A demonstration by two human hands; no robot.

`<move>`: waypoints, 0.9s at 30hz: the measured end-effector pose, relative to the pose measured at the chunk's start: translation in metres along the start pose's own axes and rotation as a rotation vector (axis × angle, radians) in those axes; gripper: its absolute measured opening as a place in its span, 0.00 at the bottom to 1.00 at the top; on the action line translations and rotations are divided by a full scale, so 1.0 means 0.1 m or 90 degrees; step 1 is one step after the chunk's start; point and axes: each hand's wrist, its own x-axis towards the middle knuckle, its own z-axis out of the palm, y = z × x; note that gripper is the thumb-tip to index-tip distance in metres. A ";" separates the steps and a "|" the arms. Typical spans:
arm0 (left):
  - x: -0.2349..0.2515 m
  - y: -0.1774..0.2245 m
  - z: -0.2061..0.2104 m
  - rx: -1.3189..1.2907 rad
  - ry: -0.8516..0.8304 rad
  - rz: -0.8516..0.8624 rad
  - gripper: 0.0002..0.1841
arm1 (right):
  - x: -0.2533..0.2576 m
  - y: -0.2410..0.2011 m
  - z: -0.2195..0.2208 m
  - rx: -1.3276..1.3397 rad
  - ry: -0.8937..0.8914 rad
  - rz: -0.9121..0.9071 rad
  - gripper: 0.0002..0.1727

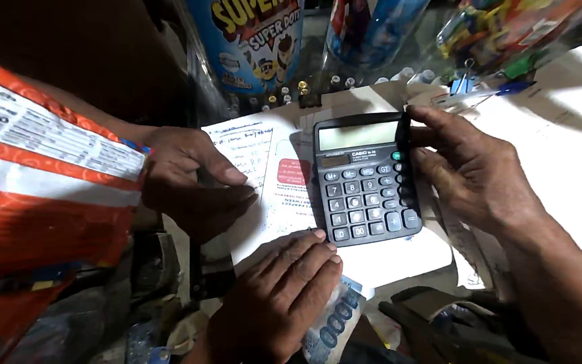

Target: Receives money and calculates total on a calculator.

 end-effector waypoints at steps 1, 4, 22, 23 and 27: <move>0.00 0.00 -0.01 0.002 -0.006 -0.003 0.13 | 0.00 0.00 0.01 0.006 0.002 0.002 0.27; 0.01 0.01 -0.02 0.003 -0.017 -0.009 0.13 | 0.00 0.03 0.03 0.017 0.005 -0.001 0.28; 0.00 -0.02 0.00 -0.012 0.007 -0.002 0.13 | 0.00 0.04 0.05 -0.012 0.014 0.004 0.28; -0.01 -0.02 0.00 -0.010 0.007 -0.001 0.13 | 0.00 0.04 0.05 -0.015 0.013 0.003 0.28; -0.03 0.01 0.02 0.006 0.014 -0.012 0.13 | -0.03 0.04 0.08 0.011 0.016 0.015 0.27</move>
